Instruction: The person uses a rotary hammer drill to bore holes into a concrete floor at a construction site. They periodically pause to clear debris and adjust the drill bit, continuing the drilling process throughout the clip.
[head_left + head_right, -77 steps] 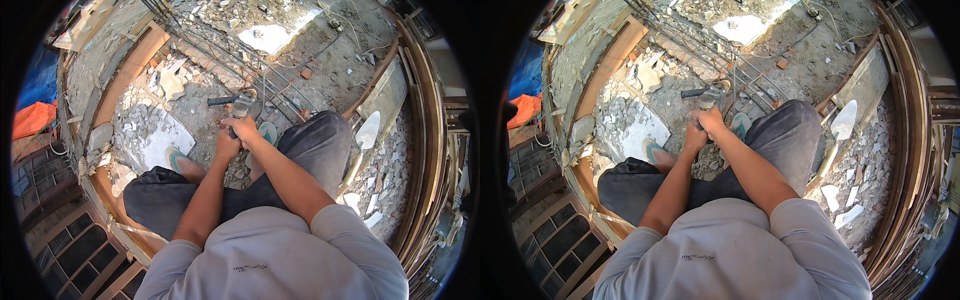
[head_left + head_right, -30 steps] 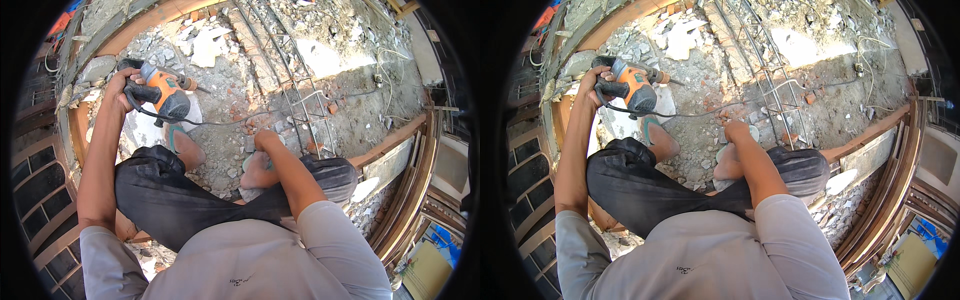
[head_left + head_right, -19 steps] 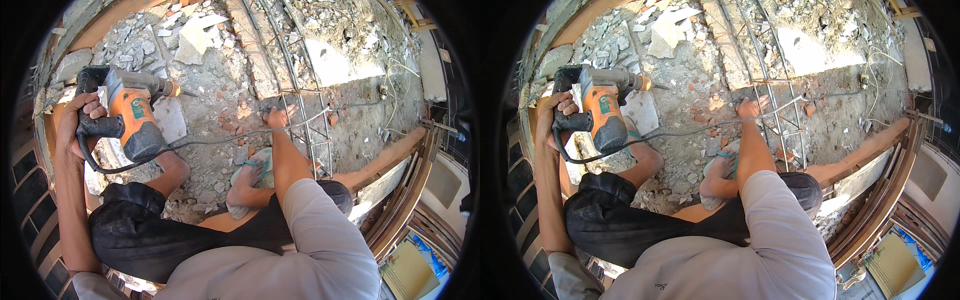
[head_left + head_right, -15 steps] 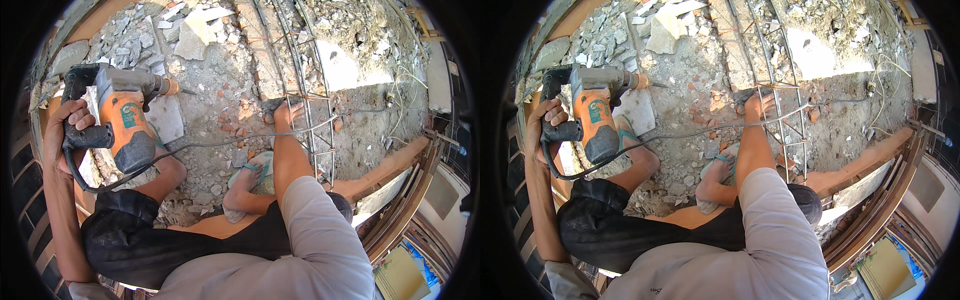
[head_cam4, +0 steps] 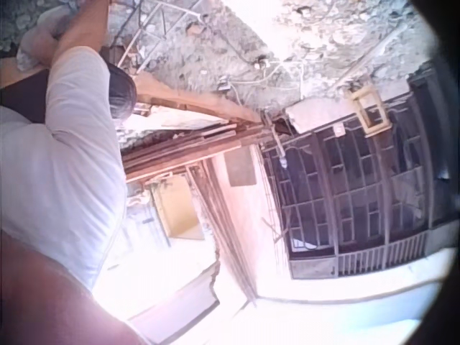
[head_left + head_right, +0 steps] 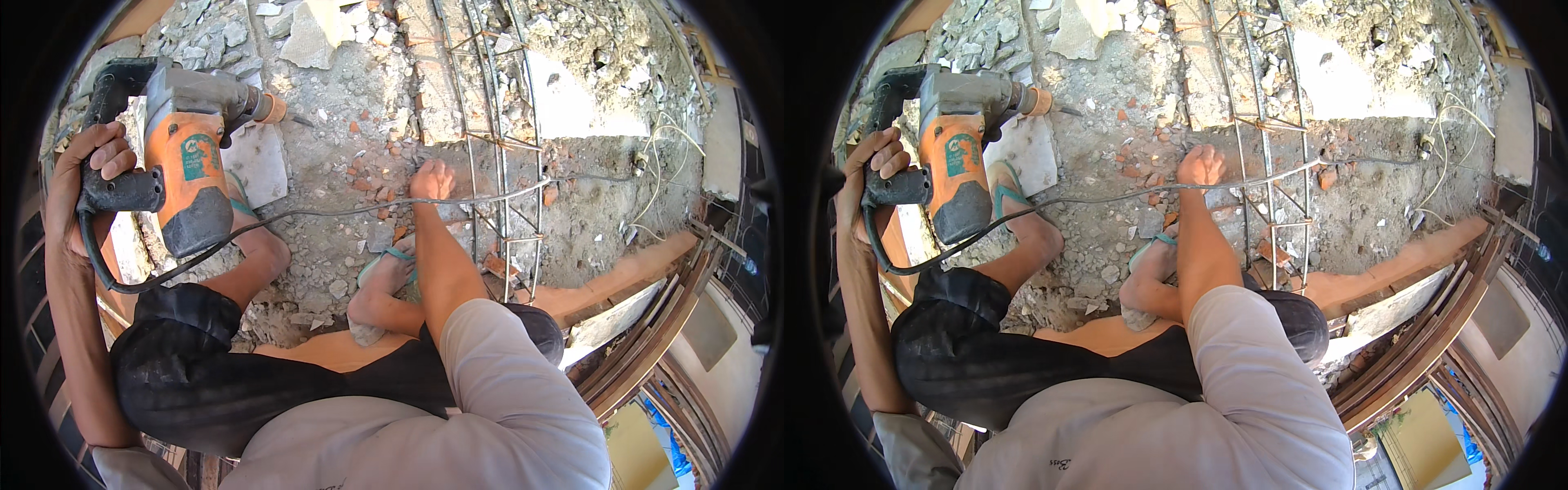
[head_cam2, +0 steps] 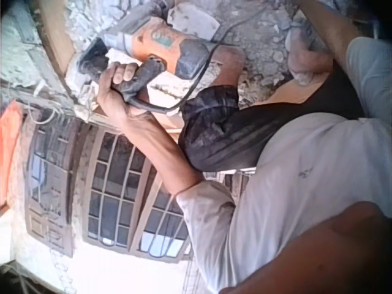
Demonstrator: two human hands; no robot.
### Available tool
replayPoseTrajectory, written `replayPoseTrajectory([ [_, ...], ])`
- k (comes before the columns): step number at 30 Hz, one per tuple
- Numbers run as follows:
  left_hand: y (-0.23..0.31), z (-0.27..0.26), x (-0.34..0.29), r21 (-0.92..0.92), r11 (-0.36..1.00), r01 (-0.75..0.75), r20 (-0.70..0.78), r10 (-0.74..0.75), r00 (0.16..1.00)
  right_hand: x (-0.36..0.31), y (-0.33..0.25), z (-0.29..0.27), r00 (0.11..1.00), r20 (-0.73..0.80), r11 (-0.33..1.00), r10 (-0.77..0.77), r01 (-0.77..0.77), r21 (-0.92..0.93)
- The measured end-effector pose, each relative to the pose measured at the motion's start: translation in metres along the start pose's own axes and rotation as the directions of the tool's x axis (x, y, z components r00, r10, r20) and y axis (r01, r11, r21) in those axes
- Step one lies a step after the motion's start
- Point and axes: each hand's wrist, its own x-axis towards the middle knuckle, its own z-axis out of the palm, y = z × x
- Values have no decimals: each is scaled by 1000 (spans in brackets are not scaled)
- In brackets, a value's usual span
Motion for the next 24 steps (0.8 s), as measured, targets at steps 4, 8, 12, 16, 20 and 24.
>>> replayPoseTrajectory([
  [4, 0, 6, 2, 27, 1000, -6, 33, 5, 999, -64, -21, 2, 929, 148, 923, -339, 298, 244],
  [8, -2, 0, 3, 56, 998, -6, 33, 4, 999, -3, -8, 2, 986, -169, 980, 1, 33, 197],
  [12, -3, -3, 3, 67, 998, 3, 42, -6, 999, 71, 22, -5, 972, 145, 966, 184, -206, 156],
  [16, -2, 5, 3, 30, 999, 24, 5, -24, 1000, 5, 14, 9, 984, 60, 981, -168, 162, 106],
  [20, -4, 15, 0, 78, 997, 4, 12, -5, 1000, -81, -12, 9, 891, 248, 887, -381, 276, 369],
  [24, -5, 13, -1, 135, 991, -5, 4, 4, 1000, -31, -21, -7, 989, -31, 935, -143, 145, 323],
])
